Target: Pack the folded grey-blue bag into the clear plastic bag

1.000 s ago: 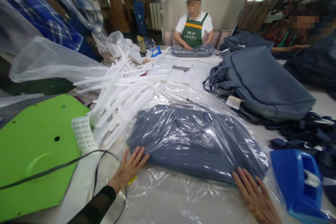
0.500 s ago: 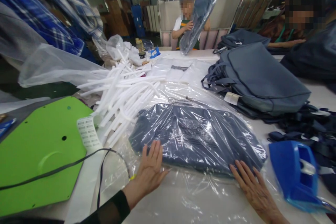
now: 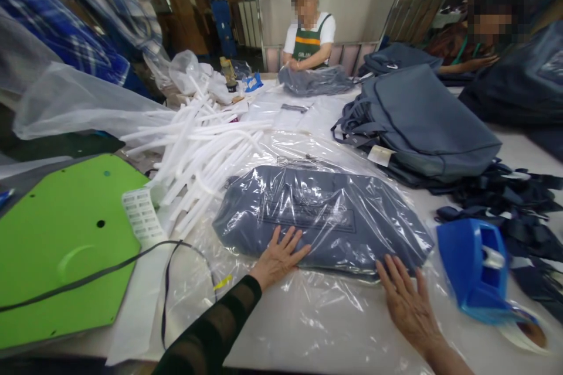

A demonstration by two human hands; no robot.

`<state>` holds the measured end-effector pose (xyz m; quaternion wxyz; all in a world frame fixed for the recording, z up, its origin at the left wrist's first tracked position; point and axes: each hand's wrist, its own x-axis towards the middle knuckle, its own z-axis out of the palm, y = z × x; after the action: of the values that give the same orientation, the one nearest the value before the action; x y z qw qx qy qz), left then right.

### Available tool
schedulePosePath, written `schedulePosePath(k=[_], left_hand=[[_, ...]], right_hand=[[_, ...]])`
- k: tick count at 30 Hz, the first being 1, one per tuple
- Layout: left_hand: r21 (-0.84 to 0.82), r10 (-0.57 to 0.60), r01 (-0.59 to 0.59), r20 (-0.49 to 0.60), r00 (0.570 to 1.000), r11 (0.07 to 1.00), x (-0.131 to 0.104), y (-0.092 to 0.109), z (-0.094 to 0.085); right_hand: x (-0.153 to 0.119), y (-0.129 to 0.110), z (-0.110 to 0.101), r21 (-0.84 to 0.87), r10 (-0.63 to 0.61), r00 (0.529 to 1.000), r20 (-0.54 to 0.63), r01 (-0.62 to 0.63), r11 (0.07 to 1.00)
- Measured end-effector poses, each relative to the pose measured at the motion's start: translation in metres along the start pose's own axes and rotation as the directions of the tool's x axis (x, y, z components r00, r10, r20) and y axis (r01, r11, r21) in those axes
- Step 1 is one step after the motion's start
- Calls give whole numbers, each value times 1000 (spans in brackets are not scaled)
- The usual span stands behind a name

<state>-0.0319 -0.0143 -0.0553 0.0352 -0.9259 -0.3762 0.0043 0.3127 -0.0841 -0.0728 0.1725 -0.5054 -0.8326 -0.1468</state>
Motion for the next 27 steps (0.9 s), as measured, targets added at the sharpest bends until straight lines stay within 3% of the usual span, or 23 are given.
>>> schedulePosePath(k=[3,4,6,10,16,21,27], left_hand=[[-22,-7,7,32,999,1000,1,1,-1],[-29,-9,10,39,999,1000,1,1,-1],[-40,-14,16,50,999,999,1,1,-1],[-51,-19,23,67,998,998,1,2,-1],[-70,-26,32,91,996,997,2,2,-3],[-76,-28,35,93,995,996,2,1,-2],[-97,-30,37,78,997,995,1,1,1]], right_hand=[[-14,-50,-8,103,-128,992,-24,130,986],[-19,-68,-10,115,-256,967,-3,255,960],[-24,-100,-12,154,-369,928,-46,372,915],[-18,-140,-3,205,-305,946,-110,322,924],[-5,-168,7,332,-121,973,-197,183,925],[-14,-179,11,311,-177,970,-167,222,924],[-5,-185,21,345,-88,957,-276,184,920]])
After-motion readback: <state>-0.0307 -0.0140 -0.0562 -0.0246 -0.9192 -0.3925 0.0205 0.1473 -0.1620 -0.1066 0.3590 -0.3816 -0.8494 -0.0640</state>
